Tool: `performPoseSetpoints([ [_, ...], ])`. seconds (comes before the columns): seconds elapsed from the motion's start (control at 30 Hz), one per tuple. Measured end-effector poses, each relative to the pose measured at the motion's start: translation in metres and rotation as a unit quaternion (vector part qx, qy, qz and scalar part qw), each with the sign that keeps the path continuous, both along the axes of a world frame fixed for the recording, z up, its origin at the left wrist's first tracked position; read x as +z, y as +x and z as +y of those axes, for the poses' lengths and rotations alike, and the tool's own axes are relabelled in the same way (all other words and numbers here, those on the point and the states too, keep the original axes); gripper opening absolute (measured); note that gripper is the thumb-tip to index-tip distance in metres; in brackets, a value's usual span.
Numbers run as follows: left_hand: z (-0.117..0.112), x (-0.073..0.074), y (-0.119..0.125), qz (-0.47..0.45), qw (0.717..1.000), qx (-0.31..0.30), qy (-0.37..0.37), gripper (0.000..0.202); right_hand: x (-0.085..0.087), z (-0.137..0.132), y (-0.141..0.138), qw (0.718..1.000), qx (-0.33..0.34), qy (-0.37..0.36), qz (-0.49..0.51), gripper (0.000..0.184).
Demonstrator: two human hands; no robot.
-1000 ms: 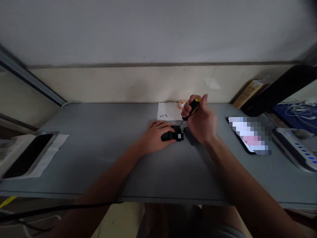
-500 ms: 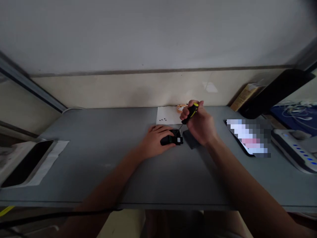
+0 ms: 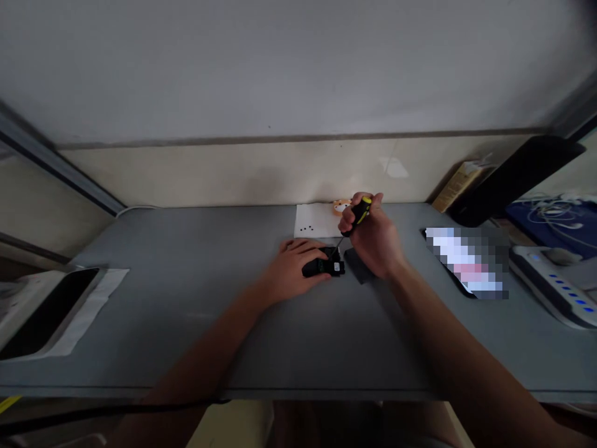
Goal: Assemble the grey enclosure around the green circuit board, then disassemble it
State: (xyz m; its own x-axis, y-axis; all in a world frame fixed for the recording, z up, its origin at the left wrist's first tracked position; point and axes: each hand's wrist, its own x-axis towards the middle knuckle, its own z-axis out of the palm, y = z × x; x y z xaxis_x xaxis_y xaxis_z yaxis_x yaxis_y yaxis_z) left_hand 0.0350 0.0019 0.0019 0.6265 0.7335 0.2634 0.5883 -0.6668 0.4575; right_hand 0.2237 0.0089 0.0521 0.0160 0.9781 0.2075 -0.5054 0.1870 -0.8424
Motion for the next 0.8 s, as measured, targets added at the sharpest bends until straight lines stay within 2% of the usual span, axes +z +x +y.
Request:
performPoseSetpoints([
  [0.2, 0.0007, -0.0010, 0.0003, 0.000, 1.000, -0.001, 0.002, 0.022, 0.0003, -0.0034, 0.0001, 0.999, 0.017, -0.001, 0.041, 0.045],
  [0.37, 0.0011, -0.0020, 0.0004, -0.001, 1.000, 0.000, 0.007, 0.022, -0.0013, -0.0019, 0.0012, 0.999, 0.004, -0.003, 0.038, 0.042],
  [0.6, 0.0010, -0.0021, 0.0001, 0.004, 1.000, -0.001, 0.003, 0.021, 0.0023, 0.0010, 0.0010, 0.999, 0.013, -0.023, 0.041, 0.048],
  [0.8, 0.0021, -0.0033, 0.0004, 0.003, 1.000, 0.000, 0.003, 0.022, -0.0028, 0.0003, 0.0032, 0.997, 0.003, -0.018, 0.071, 0.043],
])
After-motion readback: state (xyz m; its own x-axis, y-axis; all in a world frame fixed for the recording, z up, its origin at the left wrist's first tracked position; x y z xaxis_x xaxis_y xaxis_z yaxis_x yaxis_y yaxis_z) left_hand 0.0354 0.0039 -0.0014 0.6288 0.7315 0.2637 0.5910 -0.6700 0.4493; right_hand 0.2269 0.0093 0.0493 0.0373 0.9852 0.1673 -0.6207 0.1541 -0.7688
